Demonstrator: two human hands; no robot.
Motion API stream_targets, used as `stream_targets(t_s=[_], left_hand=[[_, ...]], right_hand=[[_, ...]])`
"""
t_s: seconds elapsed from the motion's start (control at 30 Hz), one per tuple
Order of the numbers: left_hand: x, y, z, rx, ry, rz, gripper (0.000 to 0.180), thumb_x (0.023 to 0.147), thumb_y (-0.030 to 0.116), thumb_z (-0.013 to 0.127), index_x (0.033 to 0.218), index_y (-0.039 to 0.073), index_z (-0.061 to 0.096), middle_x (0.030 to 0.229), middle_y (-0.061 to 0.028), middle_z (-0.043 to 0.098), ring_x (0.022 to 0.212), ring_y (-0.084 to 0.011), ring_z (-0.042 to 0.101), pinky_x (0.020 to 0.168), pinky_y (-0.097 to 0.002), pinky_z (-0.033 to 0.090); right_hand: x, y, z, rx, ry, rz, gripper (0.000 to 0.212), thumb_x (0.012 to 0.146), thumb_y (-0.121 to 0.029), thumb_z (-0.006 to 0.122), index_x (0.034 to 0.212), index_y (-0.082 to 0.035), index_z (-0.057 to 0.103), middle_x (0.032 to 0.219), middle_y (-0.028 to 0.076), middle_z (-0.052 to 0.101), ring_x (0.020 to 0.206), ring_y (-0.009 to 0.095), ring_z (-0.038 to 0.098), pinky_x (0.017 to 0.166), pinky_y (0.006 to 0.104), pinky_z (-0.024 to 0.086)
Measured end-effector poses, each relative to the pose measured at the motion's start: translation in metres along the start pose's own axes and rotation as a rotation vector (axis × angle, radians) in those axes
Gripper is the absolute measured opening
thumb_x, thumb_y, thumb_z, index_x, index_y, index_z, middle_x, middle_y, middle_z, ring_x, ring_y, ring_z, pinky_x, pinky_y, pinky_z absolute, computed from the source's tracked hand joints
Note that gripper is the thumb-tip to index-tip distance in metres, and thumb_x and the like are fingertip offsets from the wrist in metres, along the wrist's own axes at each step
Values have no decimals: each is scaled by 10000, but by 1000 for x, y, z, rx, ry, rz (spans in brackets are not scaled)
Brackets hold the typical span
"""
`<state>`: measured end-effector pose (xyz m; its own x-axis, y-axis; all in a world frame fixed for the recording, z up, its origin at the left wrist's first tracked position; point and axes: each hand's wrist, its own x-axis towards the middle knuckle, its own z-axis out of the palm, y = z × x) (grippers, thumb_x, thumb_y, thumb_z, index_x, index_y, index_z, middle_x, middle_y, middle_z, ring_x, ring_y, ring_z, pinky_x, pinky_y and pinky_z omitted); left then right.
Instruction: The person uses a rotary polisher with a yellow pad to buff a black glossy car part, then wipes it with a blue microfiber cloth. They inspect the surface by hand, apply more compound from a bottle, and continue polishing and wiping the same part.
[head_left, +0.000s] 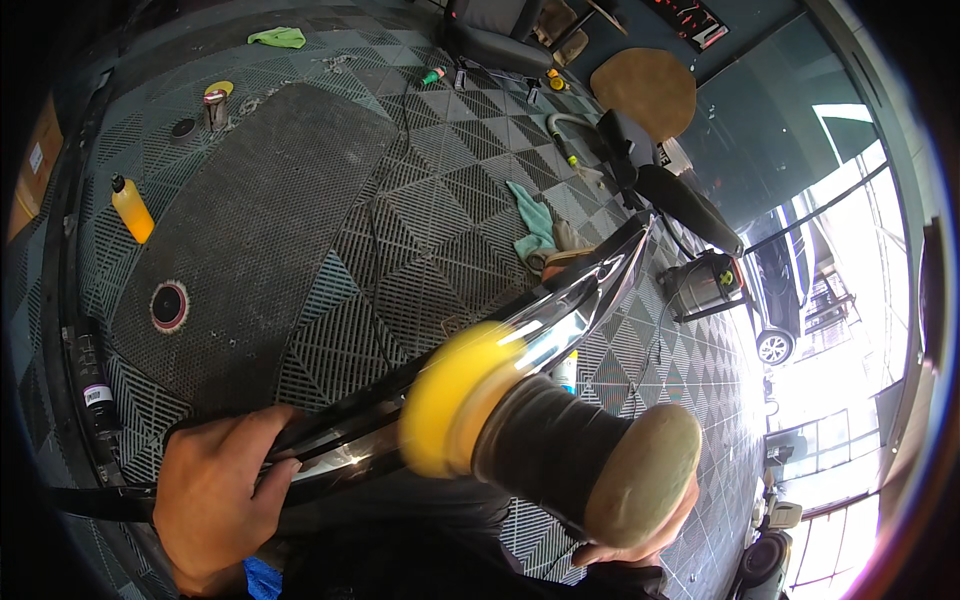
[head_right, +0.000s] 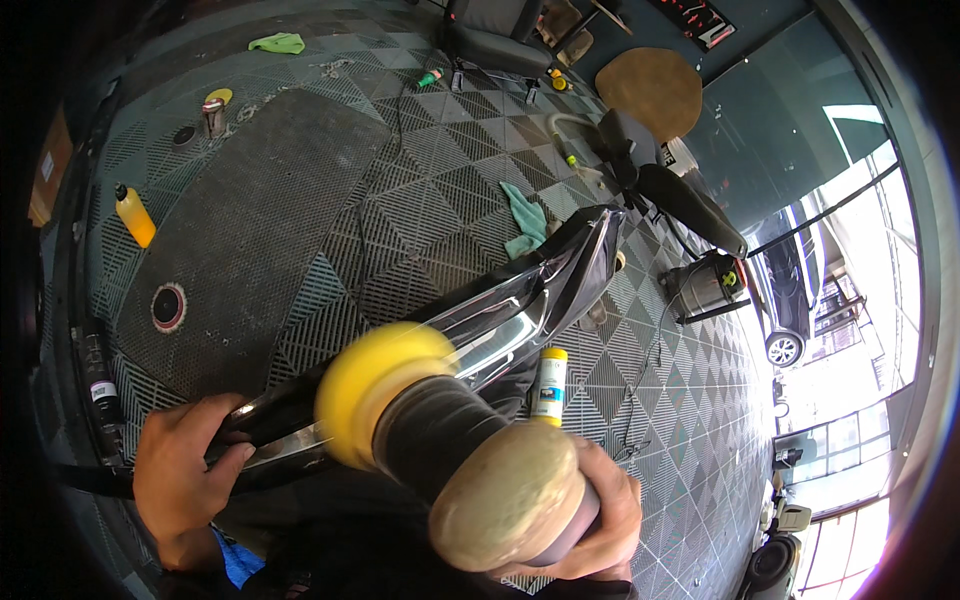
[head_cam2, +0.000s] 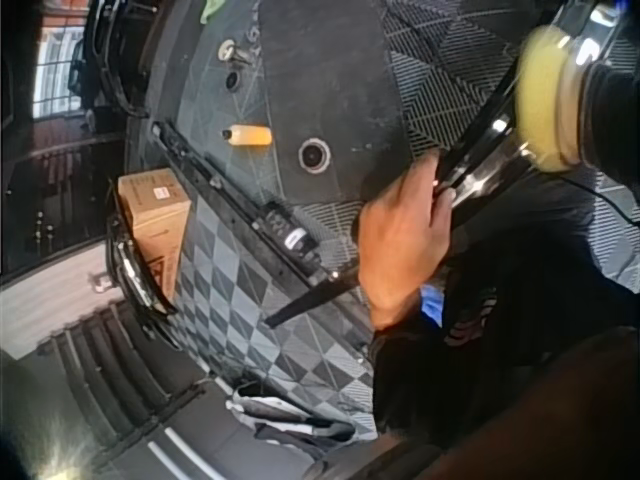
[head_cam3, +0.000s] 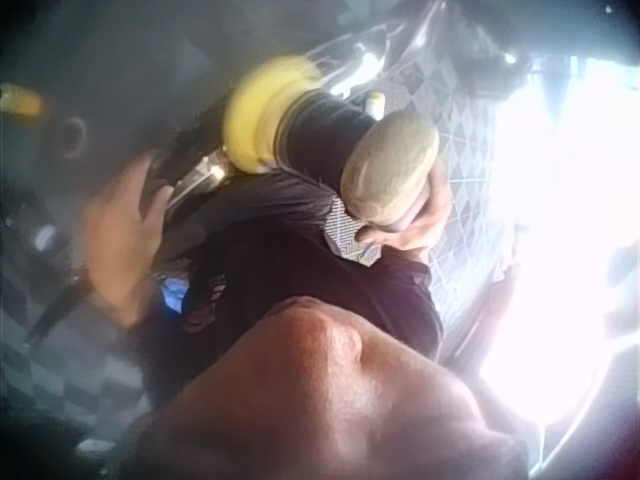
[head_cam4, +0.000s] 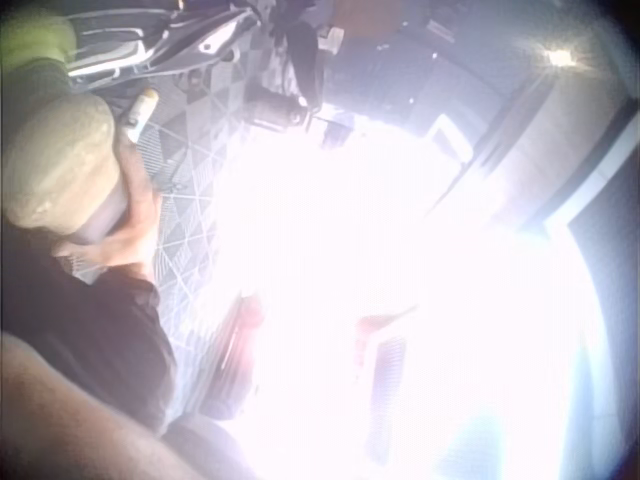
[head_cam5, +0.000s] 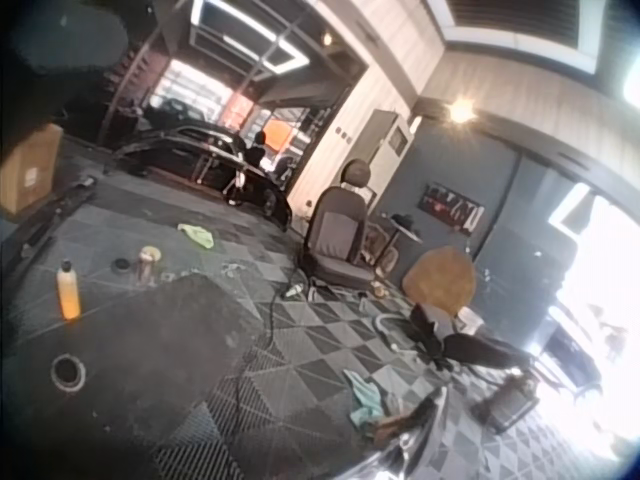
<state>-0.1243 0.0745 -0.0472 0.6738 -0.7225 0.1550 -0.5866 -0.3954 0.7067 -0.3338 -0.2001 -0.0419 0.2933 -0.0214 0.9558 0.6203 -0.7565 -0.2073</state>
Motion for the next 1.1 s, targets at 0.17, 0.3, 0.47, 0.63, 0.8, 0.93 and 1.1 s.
stream_targets(t_s=[0.17,0.3,0.47,0.63,0.8,0.93,1.1], left_hand=[[0,-5,-1,12,38,64,348,687,13,759,1021,5,661,758,-160,686,617,-312,679,555,-376,527],[0,-3,3,-9,11,23,357,679,12,759,1023,0,667,764,-152,694,638,-292,692,576,-360,528],[-3,-4,1,18,27,39,337,696,16,756,1020,2,666,759,-158,691,615,-302,684,556,-369,533],[1,-7,1,-20,15,54,343,696,15,755,1025,2,660,756,-155,692,613,-296,684,556,-367,535],[1,-2,0,29,21,59,351,687,9,755,1025,7,659,741,-145,690,601,-284,681,552,-359,531],[0,0,0,2,-8,-7,368,670,6,755,1028,7,672,771,-131,700,669,-271,699,615,-350,521],[-1,-2,0,0,-12,-52,376,658,5,750,1027,3,679,793,-133,707,708,-273,708,646,-352,519]], right_hand=[[19,-44,-23,-206,-161,797,1316,220,-429,996,1301,125,489,1087,253,686,1039,352,690,1017,443,499],[34,-56,2,-279,324,995,1427,180,-421,1000,1375,111,430,1197,246,651,1160,349,629,1061,451,453],[28,-51,-6,-409,306,961,1445,197,-498,990,1389,100,431,1239,219,623,1161,330,620,1042,444,462],[39,-59,-18,-550,88,968,1431,213,-516,993,1386,90,441,1244,211,625,1163,322,621,1042,440,463],[27,-56,0,-438,206,933,1425,206,-537,985,1385,62,454,1245,204,637,1163,312,629,1042,445,467],[44,-60,5,-453,149,966,1424,210,-538,983,1388,61,453,1247,203,637,1165,313,628,1046,448,464],[45,-53,2,-448,251,947,1414,231,-495,999,1386,95,436,1241,217,628,1160,331,624,1044,456,466]])
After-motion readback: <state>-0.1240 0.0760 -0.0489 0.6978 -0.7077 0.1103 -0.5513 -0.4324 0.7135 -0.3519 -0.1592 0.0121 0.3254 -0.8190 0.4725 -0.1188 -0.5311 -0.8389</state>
